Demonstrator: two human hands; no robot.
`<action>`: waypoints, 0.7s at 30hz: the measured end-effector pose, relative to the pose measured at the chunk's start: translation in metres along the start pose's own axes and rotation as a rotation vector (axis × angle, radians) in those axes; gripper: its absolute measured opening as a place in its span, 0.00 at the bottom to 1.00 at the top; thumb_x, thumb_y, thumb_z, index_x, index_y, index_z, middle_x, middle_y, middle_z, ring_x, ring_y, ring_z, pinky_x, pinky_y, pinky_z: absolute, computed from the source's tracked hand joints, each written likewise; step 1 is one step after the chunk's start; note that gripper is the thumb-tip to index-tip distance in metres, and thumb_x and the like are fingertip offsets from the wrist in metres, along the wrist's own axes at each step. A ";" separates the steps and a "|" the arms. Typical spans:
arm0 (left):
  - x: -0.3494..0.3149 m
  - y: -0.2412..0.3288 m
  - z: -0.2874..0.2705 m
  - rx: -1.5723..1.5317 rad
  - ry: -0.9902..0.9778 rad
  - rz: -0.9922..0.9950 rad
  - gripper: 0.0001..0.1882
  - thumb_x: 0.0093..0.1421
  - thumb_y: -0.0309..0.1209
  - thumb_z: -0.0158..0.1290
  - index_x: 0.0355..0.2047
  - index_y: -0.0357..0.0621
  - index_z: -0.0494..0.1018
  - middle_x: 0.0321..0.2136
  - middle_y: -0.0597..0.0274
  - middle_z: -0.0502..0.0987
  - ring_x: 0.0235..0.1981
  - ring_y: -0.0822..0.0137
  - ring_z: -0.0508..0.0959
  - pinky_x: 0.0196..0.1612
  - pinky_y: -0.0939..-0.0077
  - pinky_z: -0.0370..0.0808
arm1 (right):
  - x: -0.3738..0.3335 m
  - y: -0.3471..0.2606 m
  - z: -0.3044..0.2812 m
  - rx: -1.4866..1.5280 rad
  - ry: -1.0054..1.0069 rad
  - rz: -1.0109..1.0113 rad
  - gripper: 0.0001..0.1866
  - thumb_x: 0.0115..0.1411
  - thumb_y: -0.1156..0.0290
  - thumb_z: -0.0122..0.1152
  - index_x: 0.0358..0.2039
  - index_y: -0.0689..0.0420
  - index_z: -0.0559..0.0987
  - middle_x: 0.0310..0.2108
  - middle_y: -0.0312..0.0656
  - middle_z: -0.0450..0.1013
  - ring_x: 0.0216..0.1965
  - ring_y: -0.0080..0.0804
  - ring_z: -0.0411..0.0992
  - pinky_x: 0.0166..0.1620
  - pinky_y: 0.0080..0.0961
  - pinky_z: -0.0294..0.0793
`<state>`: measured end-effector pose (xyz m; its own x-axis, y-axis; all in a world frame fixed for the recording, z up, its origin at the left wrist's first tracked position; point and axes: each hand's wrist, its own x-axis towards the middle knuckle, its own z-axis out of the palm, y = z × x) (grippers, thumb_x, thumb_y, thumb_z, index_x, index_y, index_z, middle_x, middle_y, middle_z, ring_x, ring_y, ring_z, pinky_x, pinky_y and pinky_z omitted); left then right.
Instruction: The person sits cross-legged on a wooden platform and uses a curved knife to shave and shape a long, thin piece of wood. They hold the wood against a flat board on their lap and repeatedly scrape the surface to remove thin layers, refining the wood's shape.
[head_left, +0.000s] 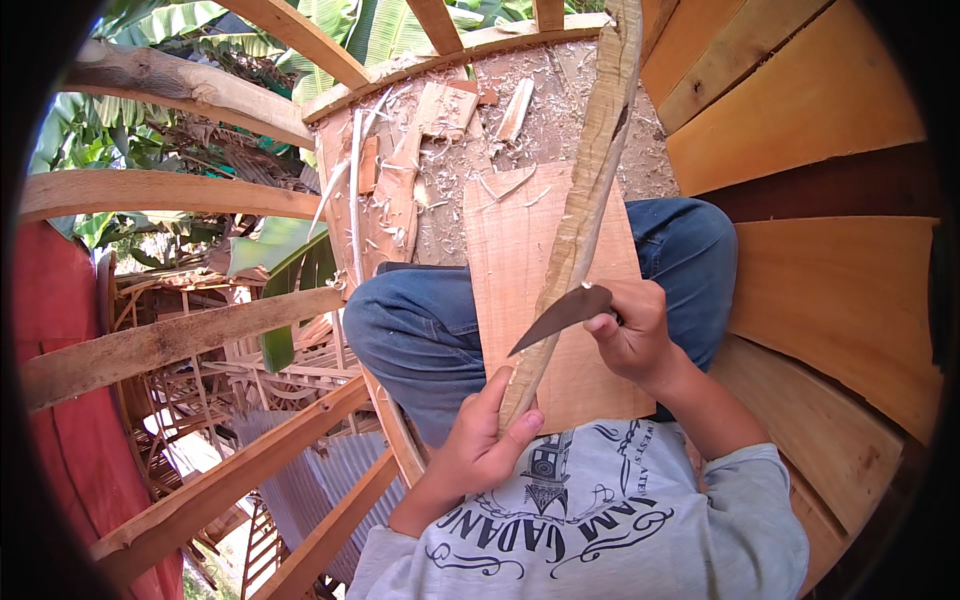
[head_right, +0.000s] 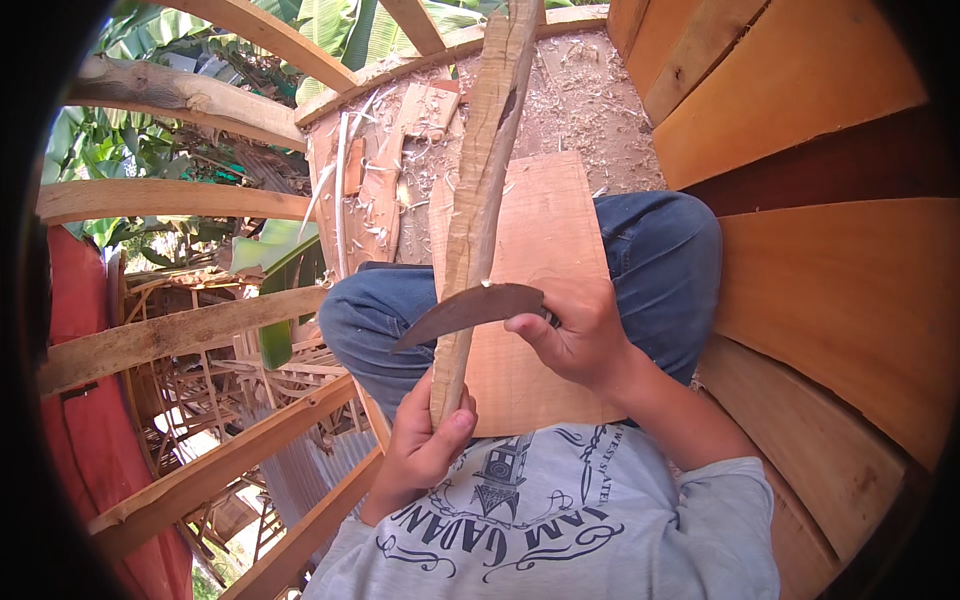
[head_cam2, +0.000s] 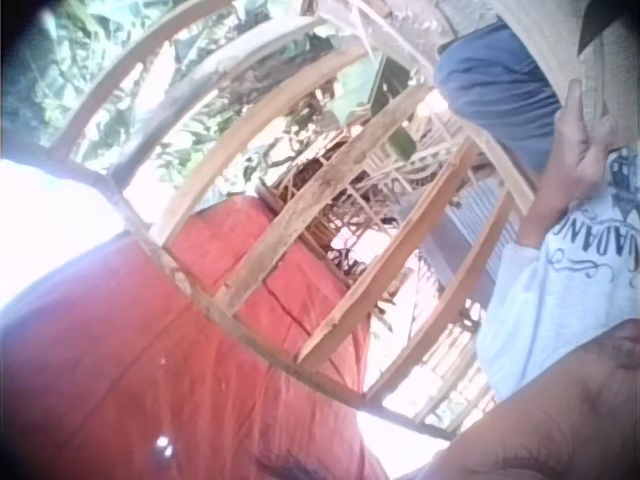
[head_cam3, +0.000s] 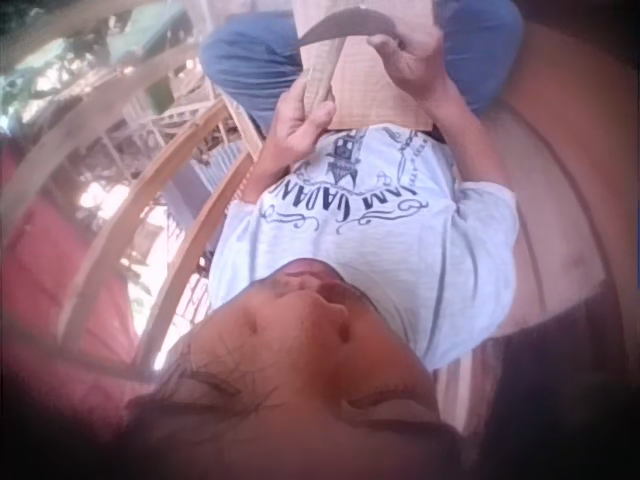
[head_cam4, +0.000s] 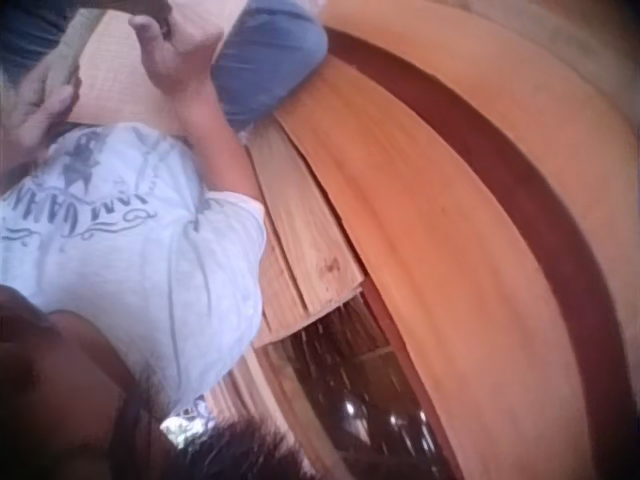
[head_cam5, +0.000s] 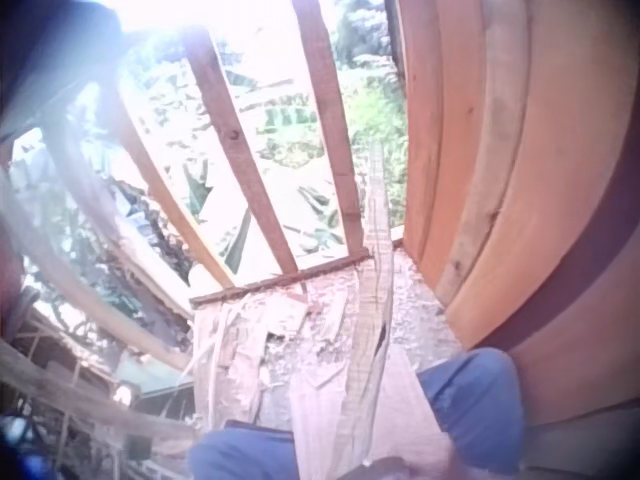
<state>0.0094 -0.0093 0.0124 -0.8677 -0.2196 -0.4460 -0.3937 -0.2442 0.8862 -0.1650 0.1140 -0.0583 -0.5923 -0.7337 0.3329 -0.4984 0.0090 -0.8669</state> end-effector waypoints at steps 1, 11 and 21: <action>0.002 -0.003 0.000 0.023 0.001 0.013 0.10 0.60 0.26 0.47 0.39 0.34 0.65 0.23 0.63 0.67 0.24 0.73 0.67 0.29 0.79 0.65 | -0.003 -0.001 0.003 -0.013 -0.004 -0.059 0.23 0.51 0.48 0.62 0.17 0.56 0.72 0.11 0.37 0.62 0.12 0.34 0.64 0.17 0.29 0.62; 0.003 0.002 0.004 0.050 -0.059 -0.079 0.08 0.60 0.27 0.48 0.37 0.35 0.65 0.21 0.63 0.67 0.23 0.74 0.67 0.28 0.78 0.65 | -0.014 -0.011 -0.009 -0.137 -0.297 -0.162 0.22 0.58 0.51 0.57 0.25 0.61 0.77 0.14 0.42 0.66 0.15 0.34 0.67 0.20 0.27 0.64; -0.001 -0.006 0.001 0.051 -0.051 -0.030 0.09 0.59 0.25 0.47 0.39 0.34 0.65 0.22 0.62 0.68 0.24 0.72 0.67 0.30 0.78 0.65 | -0.013 -0.006 -0.007 0.230 0.031 0.245 0.22 0.58 0.52 0.58 0.25 0.62 0.78 0.13 0.40 0.66 0.14 0.30 0.67 0.19 0.25 0.63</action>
<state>0.0118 -0.0067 0.0078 -0.8689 -0.1646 -0.4668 -0.4337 -0.2012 0.8783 -0.1586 0.1282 -0.0548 -0.6975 -0.7077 0.1125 -0.1854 0.0265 -0.9823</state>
